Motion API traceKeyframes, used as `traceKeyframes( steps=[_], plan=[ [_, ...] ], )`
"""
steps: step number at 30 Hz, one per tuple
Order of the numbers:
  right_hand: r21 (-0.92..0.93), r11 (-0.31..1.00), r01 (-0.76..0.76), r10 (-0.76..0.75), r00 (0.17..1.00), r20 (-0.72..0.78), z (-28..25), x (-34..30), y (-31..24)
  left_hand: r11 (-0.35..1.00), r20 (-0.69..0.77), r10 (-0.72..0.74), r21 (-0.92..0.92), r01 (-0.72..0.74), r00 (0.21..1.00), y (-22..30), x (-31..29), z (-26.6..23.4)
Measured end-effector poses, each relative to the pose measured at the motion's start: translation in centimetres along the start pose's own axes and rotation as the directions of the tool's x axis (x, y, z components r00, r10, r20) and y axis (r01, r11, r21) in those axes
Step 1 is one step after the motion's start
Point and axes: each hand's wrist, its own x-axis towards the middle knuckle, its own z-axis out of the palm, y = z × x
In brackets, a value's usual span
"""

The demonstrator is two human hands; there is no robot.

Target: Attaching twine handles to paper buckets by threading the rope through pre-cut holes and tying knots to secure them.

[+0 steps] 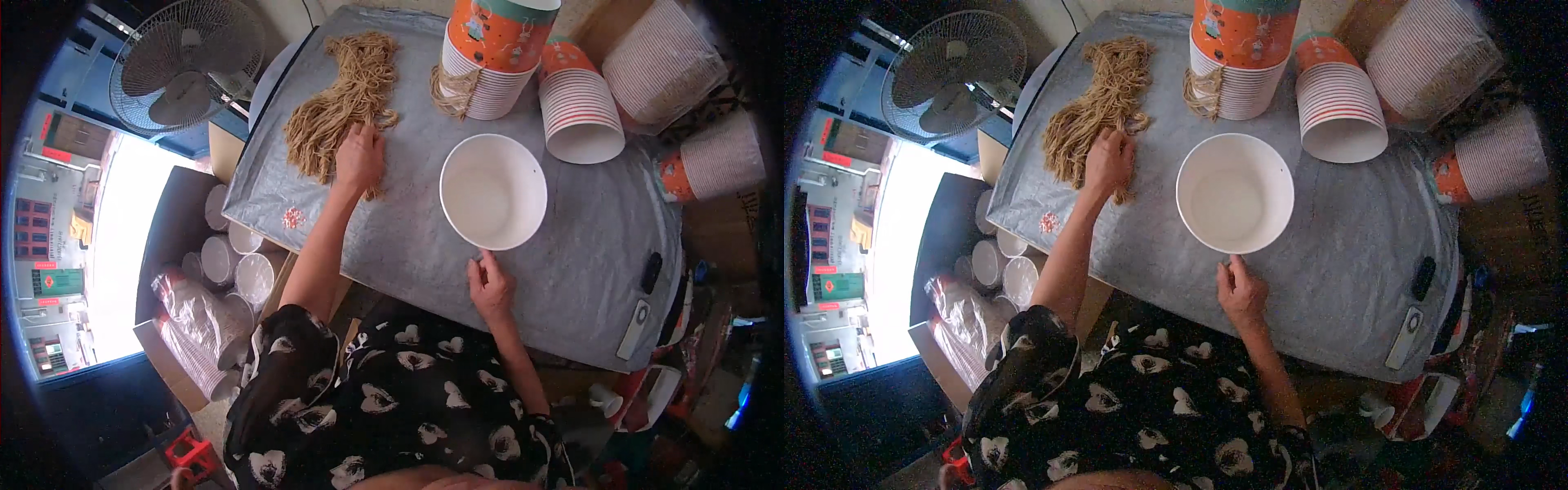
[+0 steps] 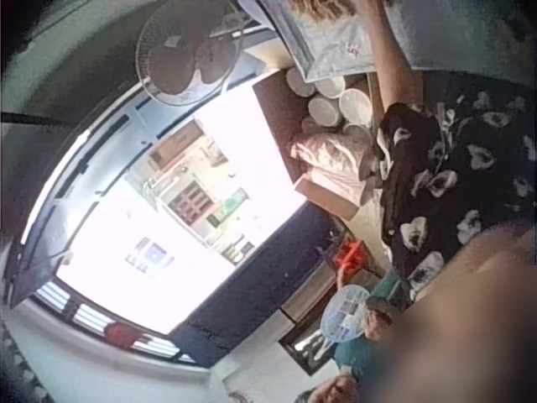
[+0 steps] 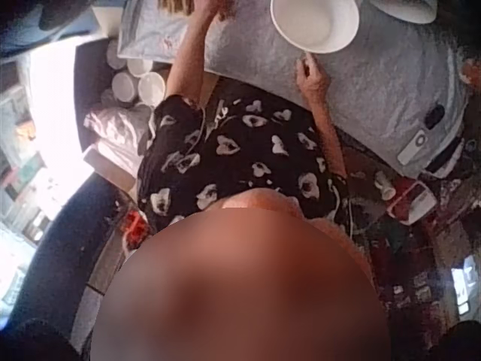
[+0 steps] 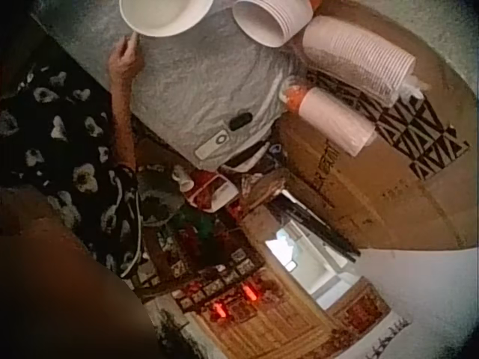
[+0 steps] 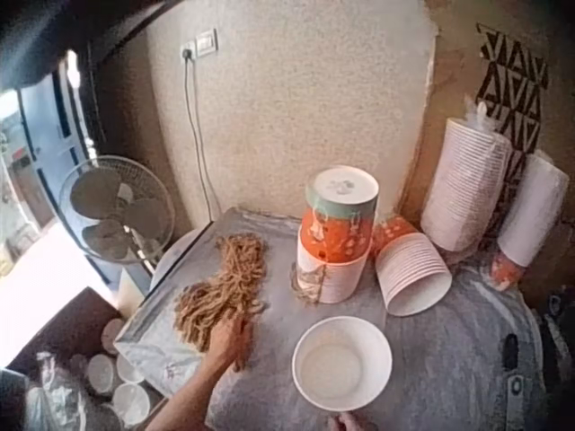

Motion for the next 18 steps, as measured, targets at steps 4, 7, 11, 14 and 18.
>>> traceKeyframes(
  steps=[4,7,11,14,18],
  plan=[
    [-0.012,1.0,0.003,-0.003,1.0,0.011,-0.5,0.2,-0.5,0.993,-0.055,0.075,-0.091,-0.08,0.996,2.9,-2.2,-1.5],
    [0.001,1.0,0.016,-0.016,1.0,0.004,-0.4,0.3,-0.6,0.946,-0.202,0.236,-0.176,-0.273,0.95,5.8,-4.4,-3.3],
    [0.18,0.97,-0.166,0.143,0.981,0.135,-0.4,-0.2,-1.5,0.862,0.182,-0.022,-0.495,0.11,0.983,7.4,-10.1,-3.3],
    [0.423,0.812,-0.403,0.279,0.904,0.325,-0.5,0.4,-4.2,0.779,0.414,-0.147,-0.512,0.363,0.898,9.7,-13.6,-3.9],
    [0.602,0.458,-0.654,0.336,0.754,0.564,1.2,0.5,-4.2,0.753,0.497,-0.107,-0.525,0.397,0.861,13.0,-17.2,-4.7]
  ],
)
